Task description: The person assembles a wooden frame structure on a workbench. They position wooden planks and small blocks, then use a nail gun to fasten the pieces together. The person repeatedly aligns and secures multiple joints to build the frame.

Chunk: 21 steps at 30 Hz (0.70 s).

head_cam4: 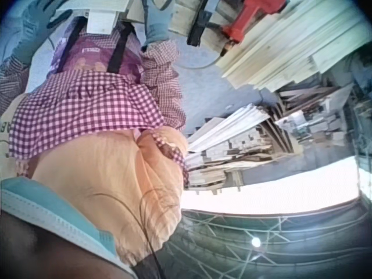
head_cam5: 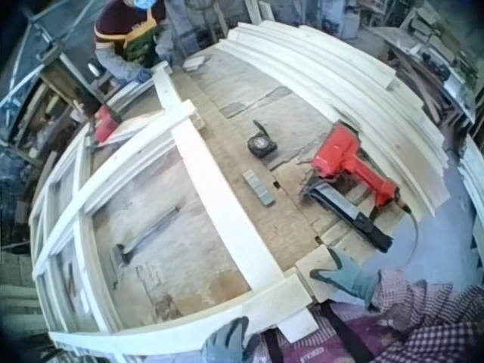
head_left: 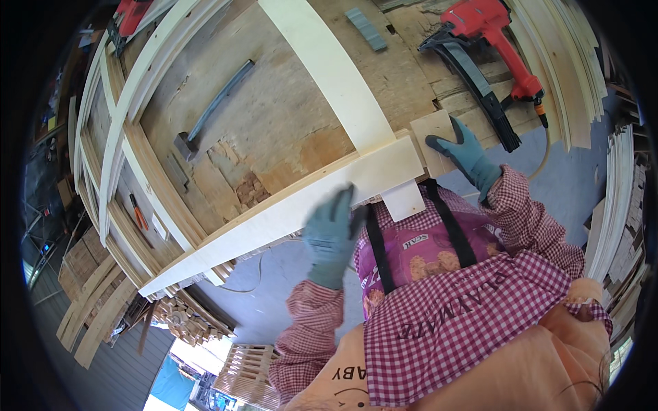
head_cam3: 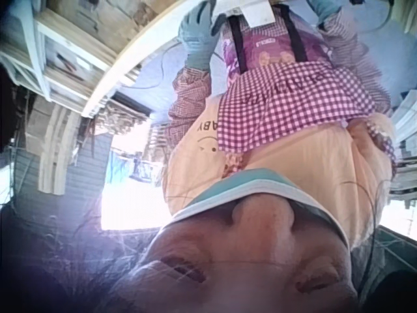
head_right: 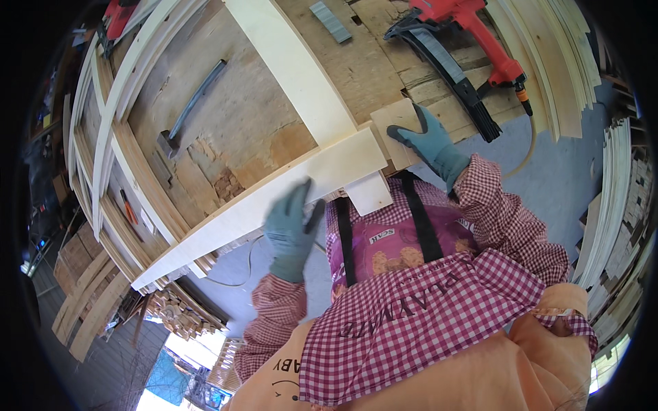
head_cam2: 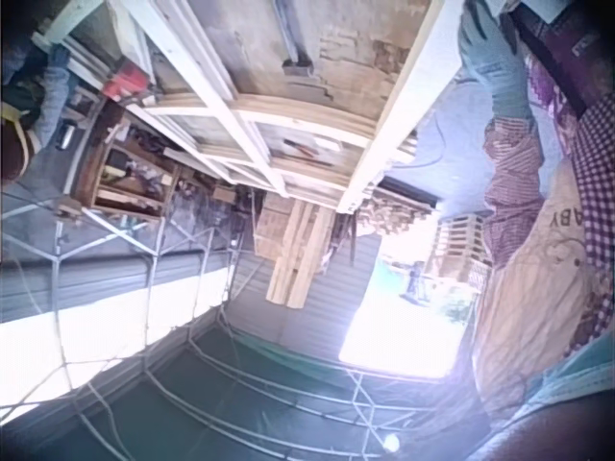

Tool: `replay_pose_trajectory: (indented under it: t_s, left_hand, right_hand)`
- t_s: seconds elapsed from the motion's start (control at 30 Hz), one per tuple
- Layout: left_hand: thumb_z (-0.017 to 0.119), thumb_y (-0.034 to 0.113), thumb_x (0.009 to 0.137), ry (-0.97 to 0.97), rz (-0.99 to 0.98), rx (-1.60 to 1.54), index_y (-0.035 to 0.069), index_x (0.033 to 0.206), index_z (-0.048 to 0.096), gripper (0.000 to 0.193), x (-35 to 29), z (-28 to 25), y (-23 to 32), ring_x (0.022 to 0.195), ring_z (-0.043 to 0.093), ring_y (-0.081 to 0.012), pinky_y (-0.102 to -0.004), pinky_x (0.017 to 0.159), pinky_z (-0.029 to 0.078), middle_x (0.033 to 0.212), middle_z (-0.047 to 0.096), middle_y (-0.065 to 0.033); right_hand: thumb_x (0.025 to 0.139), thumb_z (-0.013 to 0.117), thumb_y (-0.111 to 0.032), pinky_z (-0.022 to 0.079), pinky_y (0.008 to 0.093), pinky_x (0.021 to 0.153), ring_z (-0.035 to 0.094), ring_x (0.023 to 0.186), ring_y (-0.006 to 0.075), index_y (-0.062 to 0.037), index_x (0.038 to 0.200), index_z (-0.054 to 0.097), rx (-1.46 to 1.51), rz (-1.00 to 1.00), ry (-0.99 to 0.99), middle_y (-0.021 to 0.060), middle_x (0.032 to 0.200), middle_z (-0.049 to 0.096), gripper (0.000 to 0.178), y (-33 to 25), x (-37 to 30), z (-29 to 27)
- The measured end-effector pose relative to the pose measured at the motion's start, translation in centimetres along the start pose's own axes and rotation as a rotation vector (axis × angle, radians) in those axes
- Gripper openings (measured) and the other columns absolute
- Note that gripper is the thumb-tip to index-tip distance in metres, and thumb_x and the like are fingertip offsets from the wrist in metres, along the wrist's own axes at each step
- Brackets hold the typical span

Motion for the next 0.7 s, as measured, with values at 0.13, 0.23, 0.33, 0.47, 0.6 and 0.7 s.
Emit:
replay_pose_trajectory:
  t_s: [0.13, 0.23, 0.33, 0.47, 0.6, 0.7]
  left_hand:
    - [0.078, 0.032, 0.058, -0.021, 0.069, 0.308, 0.008, 0.133, 0.038, 0.088, 2.7, -0.2, -3.4, 0.120, 0.039, -0.0332, -0.0539, 0.102, 0.026, 0.129, 0.043, -0.0156]
    - [0.073, 0.023, 0.060, -0.055, 0.092, 0.187, 0.005, 0.125, 0.042, 0.074, 2.8, 1.8, -4.2, 0.114, 0.043, -0.0313, -0.0469, 0.100, 0.030, 0.120, 0.047, -0.0137]
    - [0.073, 0.022, 0.060, -0.057, 0.075, 0.191, 0.004, 0.123, 0.043, 0.072, 3.3, 2.1, -3.7, 0.113, 0.043, -0.0310, -0.0458, 0.098, 0.031, 0.119, 0.048, -0.0130]
    - [0.072, 0.020, 0.060, -0.058, 0.075, 0.196, 0.003, 0.122, 0.043, 0.071, 3.7, 2.5, -3.0, 0.111, 0.043, -0.0308, -0.0456, 0.097, 0.031, 0.118, 0.048, -0.0131]
    - [0.073, 0.022, 0.060, -0.064, 0.079, 0.215, 0.002, 0.122, 0.043, 0.072, 3.8, 2.4, -2.8, 0.111, 0.043, -0.0321, -0.0456, 0.097, 0.031, 0.119, 0.047, -0.0146]
    - [0.075, 0.028, 0.059, -0.125, 0.077, 0.195, 0.001, 0.123, 0.041, 0.078, 4.2, 2.2, -2.6, 0.111, 0.042, -0.0334, -0.0462, 0.098, 0.030, 0.120, 0.046, -0.0165]
  right_hand:
    - [0.078, 0.073, -0.017, 0.048, 0.0248, 0.079, 0.058, 0.093, 0.0126, 0.0008, 0.130, 0.042, -0.037, 0.035, -0.019, 0.0073, 0.108, 0.060, 0.062, -0.1, -0.1, 0.4]
    - [0.077, 0.074, -0.020, 0.048, 0.0230, 0.074, 0.057, 0.088, 0.0110, -0.0007, 0.130, 0.043, -0.075, 0.011, 0.052, 0.0063, 0.105, 0.061, 0.064, 0.2, -0.3, 0.0]
    - [0.074, 0.077, -0.025, 0.049, 0.0261, 0.076, 0.058, 0.091, 0.0142, -0.0027, 0.131, 0.044, -0.142, 0.136, 0.053, 0.0100, 0.106, 0.061, 0.069, -0.3, -0.7, -0.1]
    - [0.074, 0.077, -0.024, 0.049, 0.0248, 0.068, 0.059, 0.082, 0.0125, -0.0029, 0.131, 0.044, -0.188, 0.091, 0.085, 0.0088, 0.102, 0.062, 0.069, -1.2, -0.8, -0.5]
    - [0.075, 0.077, -0.024, 0.049, 0.0239, 0.064, 0.058, 0.077, 0.0111, -0.0027, 0.130, 0.044, -0.135, -0.014, 0.106, 0.0081, 0.101, 0.062, 0.068, -0.6, -0.5, -0.8]
    - [0.074, 0.077, -0.024, 0.050, 0.0242, 0.067, 0.059, 0.081, 0.0120, -0.0023, 0.131, 0.043, -0.140, 0.035, 0.084, 0.0085, 0.103, 0.062, 0.070, -0.5, -0.5, -0.6]
Point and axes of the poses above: each hand's wrist, its own x-axis towards the middle knuckle, its own z-axis out of the palm, y = z × x, the point moved 8 cm from there along x, towards the middle knuckle
